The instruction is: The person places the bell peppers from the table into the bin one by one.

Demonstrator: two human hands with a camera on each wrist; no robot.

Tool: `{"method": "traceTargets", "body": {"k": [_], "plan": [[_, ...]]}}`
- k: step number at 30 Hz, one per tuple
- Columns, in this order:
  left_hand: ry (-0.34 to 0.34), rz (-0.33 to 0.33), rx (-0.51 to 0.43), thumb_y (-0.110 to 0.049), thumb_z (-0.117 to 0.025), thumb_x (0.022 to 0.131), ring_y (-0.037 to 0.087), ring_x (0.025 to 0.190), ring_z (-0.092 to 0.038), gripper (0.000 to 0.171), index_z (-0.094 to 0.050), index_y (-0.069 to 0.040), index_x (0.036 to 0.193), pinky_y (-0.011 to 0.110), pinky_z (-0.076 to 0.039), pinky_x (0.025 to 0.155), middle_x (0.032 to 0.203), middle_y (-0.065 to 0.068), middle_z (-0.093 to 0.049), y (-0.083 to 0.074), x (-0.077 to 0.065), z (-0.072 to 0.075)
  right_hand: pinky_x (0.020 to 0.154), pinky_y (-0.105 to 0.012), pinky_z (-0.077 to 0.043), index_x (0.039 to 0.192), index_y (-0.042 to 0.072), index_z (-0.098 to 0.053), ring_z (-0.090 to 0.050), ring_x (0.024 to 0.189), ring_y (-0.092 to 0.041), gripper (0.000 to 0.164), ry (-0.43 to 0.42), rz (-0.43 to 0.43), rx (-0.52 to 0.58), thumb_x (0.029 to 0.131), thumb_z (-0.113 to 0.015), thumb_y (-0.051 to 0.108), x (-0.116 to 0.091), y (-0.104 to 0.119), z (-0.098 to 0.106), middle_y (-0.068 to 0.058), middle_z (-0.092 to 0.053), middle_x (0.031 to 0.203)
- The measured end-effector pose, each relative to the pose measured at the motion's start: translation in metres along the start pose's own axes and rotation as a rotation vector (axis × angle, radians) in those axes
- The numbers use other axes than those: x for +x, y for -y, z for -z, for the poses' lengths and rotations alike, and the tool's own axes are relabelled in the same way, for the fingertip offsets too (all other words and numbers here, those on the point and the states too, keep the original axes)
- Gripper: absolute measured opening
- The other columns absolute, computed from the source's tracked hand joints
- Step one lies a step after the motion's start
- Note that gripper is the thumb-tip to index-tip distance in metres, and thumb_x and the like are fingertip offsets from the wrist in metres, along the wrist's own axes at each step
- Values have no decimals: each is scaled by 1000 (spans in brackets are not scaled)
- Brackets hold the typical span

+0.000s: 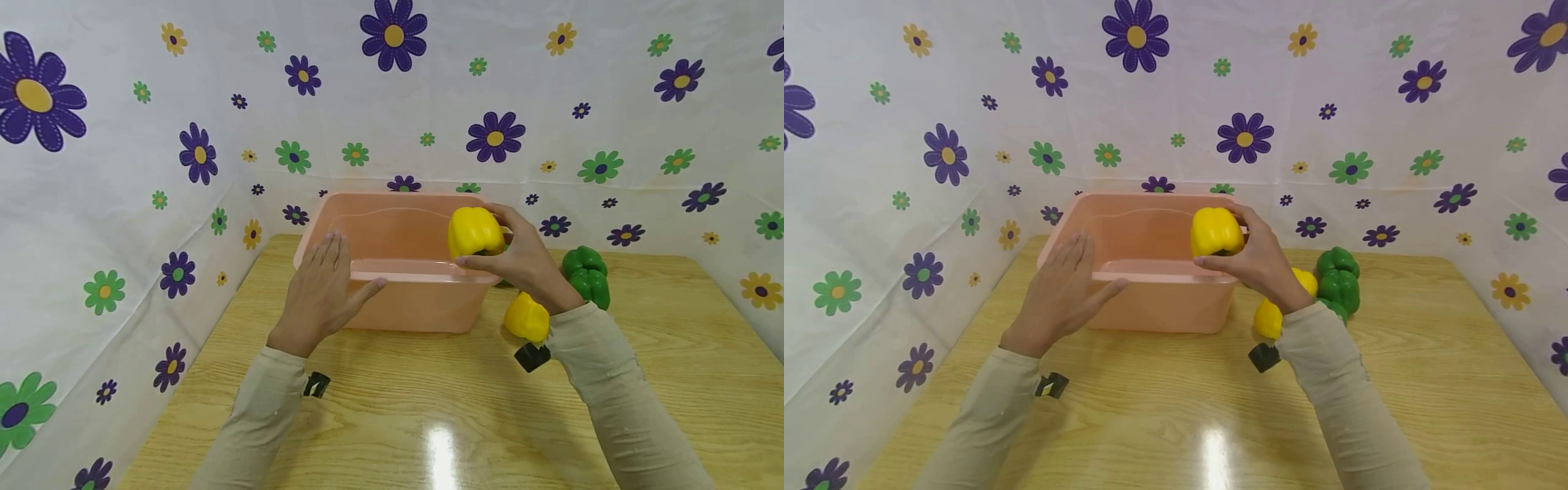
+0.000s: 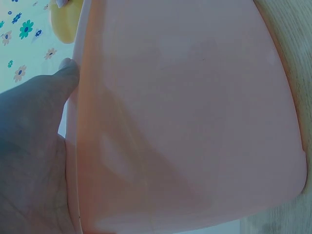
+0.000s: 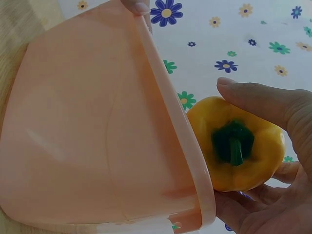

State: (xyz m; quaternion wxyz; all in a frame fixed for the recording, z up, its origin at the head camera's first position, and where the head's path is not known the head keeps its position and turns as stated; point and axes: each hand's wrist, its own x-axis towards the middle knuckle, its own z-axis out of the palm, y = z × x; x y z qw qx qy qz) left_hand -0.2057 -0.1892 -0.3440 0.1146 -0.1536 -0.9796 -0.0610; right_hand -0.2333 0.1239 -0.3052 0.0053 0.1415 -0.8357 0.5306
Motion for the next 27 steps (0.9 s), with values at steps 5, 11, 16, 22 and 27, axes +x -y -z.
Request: {"method": "traceTargets", "body": {"k": [5, 11, 16, 22, 27], "plan": [[1, -1, 0, -72, -41, 98, 35, 154, -14, 104, -19, 11, 156, 45, -9, 126, 164, 26, -18, -1, 1, 1, 104, -55, -47, 159, 15, -30, -52, 122, -38, 99, 0, -6, -1, 80, -89, 23, 1, 0, 0, -13, -41, 151], [2, 2, 0, -72, -41, 97, 35, 154, -14, 104, -19, 11, 156, 45, -10, 126, 164, 26, -18, -1, 0, 1, 104, -56, -47, 159, 14, -29, -51, 122, -38, 99, 5, -9, -7, 80, -89, 25, 1, -1, 0, -14, -40, 152], [-1, 4, 2, -72, -41, 97, 35, 154, -15, 104, -19, 11, 156, 45, -11, 126, 164, 25, -18, -1, 0, 1, 104, -57, -47, 159, 14, -29, -51, 126, -40, 99, 10, -9, -21, 81, -88, 28, 0, -2, 1, -14, -39, 154], [-7, 4, 6, -72, -41, 97, 36, 154, -15, 104, -20, 11, 156, 45, -11, 126, 164, 26, -19, -1, 0, 0, 103, -56, -49, 158, 15, -33, -51, 131, -38, 93, -13, -1, -8, 83, -86, 32, 1, -1, 3, -15, -42, 154], [-14, -5, 14, -71, -43, 97, 36, 153, -16, 103, -22, 11, 156, 46, -11, 126, 163, 26, -21, 0, 0, -1, 99, -56, -52, 157, 15, -33, -51, 132, -38, 93, -15, -10, 19, 83, -86, 32, 0, 0, 5, -14, -42, 154]]}}
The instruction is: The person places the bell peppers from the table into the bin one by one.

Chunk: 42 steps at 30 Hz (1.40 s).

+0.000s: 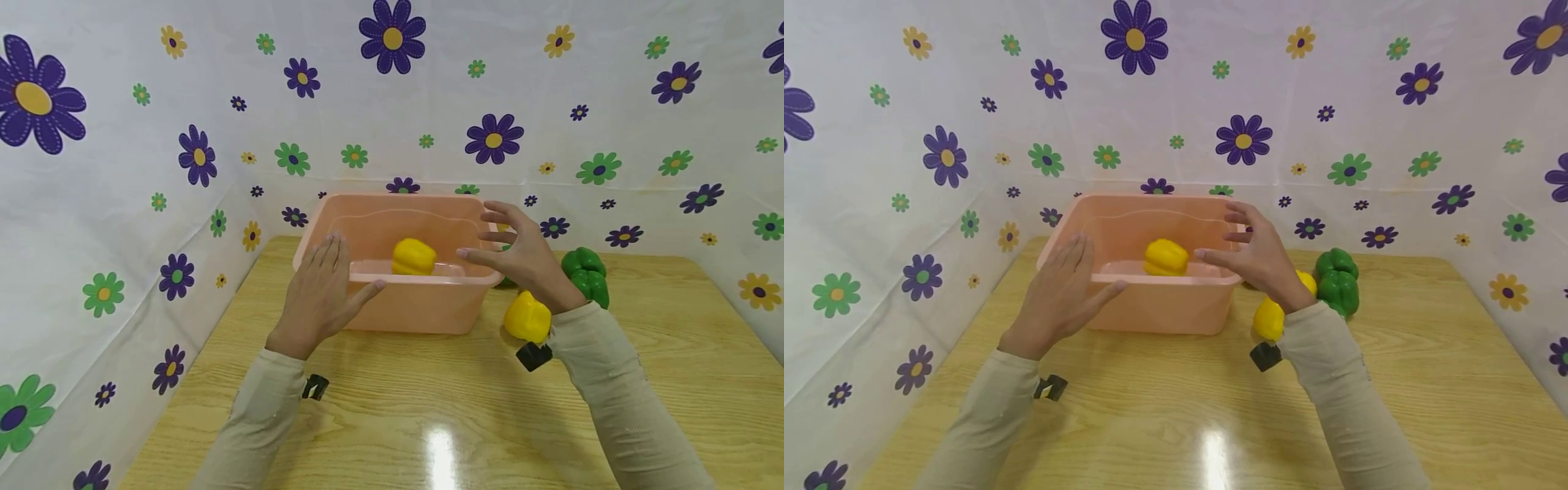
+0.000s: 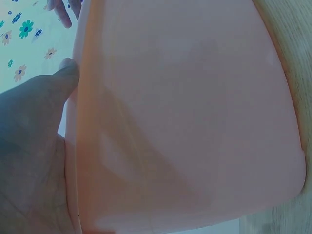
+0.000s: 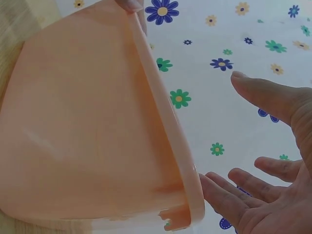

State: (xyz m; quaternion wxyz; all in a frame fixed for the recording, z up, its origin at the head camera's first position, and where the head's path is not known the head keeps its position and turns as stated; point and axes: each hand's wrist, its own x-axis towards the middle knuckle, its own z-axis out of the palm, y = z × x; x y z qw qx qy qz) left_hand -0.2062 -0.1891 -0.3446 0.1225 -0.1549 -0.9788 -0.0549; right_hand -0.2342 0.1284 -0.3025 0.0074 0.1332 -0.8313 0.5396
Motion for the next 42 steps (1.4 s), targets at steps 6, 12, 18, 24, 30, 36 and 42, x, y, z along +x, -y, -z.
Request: {"method": "traceTargets", "body": {"k": [6, 12, 18, 24, 30, 36, 42], "plan": [[1, 3, 2, -72, -42, 97, 36, 153, -16, 104, -21, 11, 156, 47, -11, 125, 164, 25, -21, 0, 0, 0, 99, -55, -52, 158, 15, -32, -53, 131, -36, 94, -5, 11, 14, 83, -86, 32, -3, 1, 3, -15, -43, 154], [-1, -7, -7, -72, -40, 98, 36, 153, -16, 103, -21, 11, 156, 47, -12, 125, 163, 26, -21, 1, 1, -1, 99, -56, -52, 158, 15, -32, -52, 132, -38, 94, -25, 10, 15, 83, -85, 33, -6, 3, 7, -16, -43, 154], [-2, 0, -34, -68, -38, 101, 36, 154, -15, 97, -20, 10, 156, 47, -11, 126, 164, 25, -19, 2, 0, -2, 99, -56, -52, 157, 14, -34, -54, 131, -37, 91, -51, 18, 8, 84, -85, 33, -8, 2, 14, -15, -45, 152], [-4, -7, -43, -64, -38, 103, 37, 153, -16, 94, -21, 11, 156, 48, -12, 125, 163, 26, -21, 2, 1, -2, 102, -56, -50, 157, 17, -35, -53, 133, -34, 90, -84, -5, 1, 84, -84, 37, -11, 2, 25, -10, -46, 152], [-3, -13, -37, -65, -37, 102, 37, 153, -17, 94, -22, 11, 155, 47, -13, 125, 163, 27, -23, 2, 2, -1, 102, -54, -50, 157, 15, -33, -53, 132, -33, 88, -111, -1, -12, 86, -82, 35, -17, -1, 38, -12, -45, 153], [6, -21, -30, -67, -35, 102, 37, 153, -17, 95, -22, 11, 155, 48, -13, 125, 163, 27, -22, 2, 3, -1, 102, -54, -50, 158, 16, -32, -51, 134, -33, 90, -140, -20, -37, 87, -82, 35, -22, -9, 51, -11, -43, 155], [1, -27, -28, -66, -35, 102, 38, 153, -18, 95, -23, 12, 155, 48, -13, 125, 162, 28, -23, 3, 3, 0, 103, -59, -48, 161, 16, -27, -47, 137, -39, 95, -163, -46, -82, 87, -81, 38, -26, -18, 64, -15, -39, 158]]}}
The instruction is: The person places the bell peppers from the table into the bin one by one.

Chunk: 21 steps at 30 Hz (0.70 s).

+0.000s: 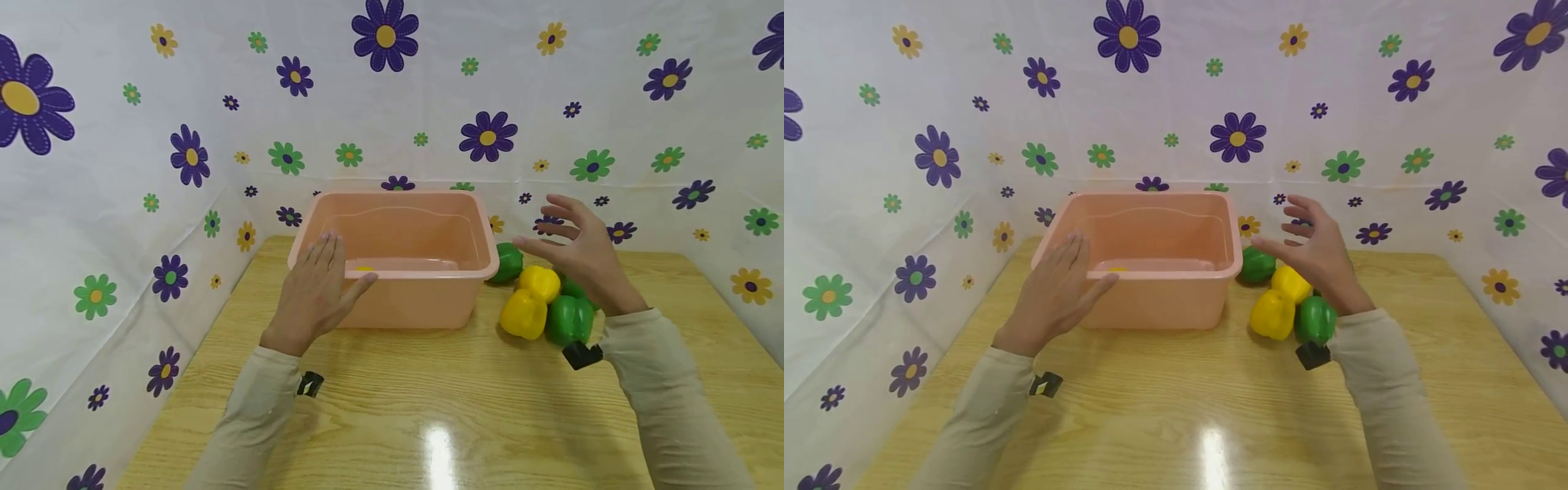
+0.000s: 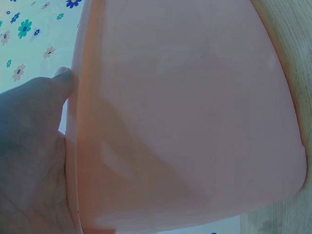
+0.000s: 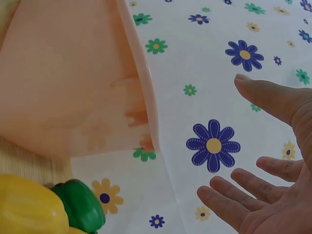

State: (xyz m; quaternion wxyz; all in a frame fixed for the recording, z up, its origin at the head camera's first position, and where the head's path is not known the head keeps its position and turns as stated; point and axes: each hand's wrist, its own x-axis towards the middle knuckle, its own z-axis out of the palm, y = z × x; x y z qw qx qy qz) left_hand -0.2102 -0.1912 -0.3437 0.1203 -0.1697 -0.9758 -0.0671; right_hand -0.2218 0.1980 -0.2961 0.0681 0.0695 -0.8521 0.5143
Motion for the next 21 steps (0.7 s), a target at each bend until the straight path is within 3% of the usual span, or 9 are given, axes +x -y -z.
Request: {"method": "traceTargets", "body": {"k": [21], "plan": [[9, 4, -3, -66, -36, 102, 38, 153, -17, 96, -21, 12, 155, 48, -13, 125, 163, 28, -22, -1, 0, 0, 105, -70, -39, 161, 7, -22, -39, 138, -51, 98, -11, -65, -119, 89, -78, 43, -15, -32, 28, -26, -32, 159]]}}
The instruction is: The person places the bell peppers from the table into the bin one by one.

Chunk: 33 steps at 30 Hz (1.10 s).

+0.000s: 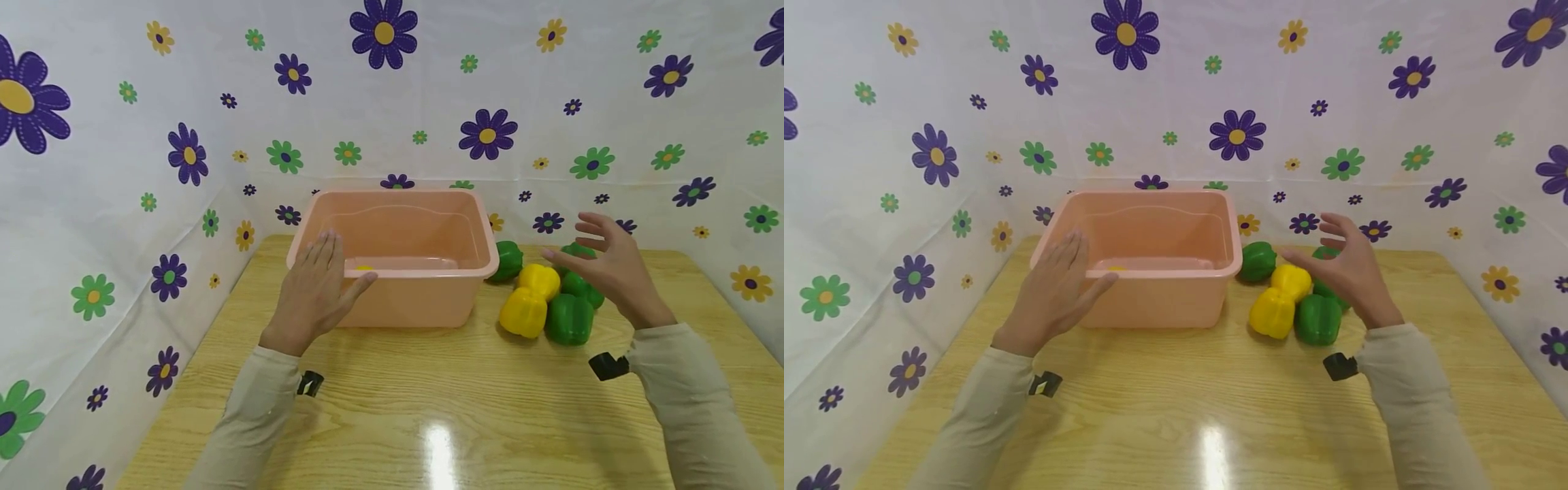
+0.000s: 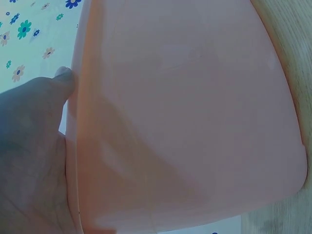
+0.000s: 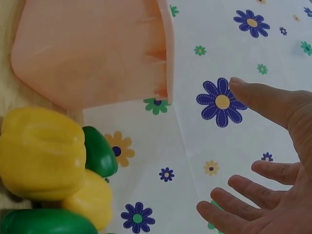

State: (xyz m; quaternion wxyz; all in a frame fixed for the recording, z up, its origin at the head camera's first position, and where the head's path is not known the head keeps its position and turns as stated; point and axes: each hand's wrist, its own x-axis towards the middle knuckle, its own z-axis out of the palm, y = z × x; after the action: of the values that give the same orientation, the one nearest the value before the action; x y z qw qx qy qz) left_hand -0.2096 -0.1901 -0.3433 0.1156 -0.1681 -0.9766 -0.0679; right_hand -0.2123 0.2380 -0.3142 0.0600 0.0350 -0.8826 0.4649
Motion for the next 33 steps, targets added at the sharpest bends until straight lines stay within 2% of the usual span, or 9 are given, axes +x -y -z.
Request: {"method": "traceTargets", "body": {"k": [12, 33], "plan": [[7, 5, -7, -67, -36, 102, 38, 153, -17, 96, -20, 12, 155, 48, -13, 125, 163, 27, -20, -1, 1, 1, 103, -69, -41, 161, 4, -18, -36, 139, -52, 103, 30, -76, -44, 88, -77, 47, -9, -28, 4, -30, -28, 159], [-2, 6, -3, -67, -35, 102, 38, 153, -17, 97, -21, 12, 155, 48, -13, 125, 163, 28, -21, 0, 1, -1, 104, -71, -39, 159, -3, -15, -33, 139, -56, 107, 95, -170, -56, 89, -75, 52, -27, -66, -5, -36, -25, 157]]}}
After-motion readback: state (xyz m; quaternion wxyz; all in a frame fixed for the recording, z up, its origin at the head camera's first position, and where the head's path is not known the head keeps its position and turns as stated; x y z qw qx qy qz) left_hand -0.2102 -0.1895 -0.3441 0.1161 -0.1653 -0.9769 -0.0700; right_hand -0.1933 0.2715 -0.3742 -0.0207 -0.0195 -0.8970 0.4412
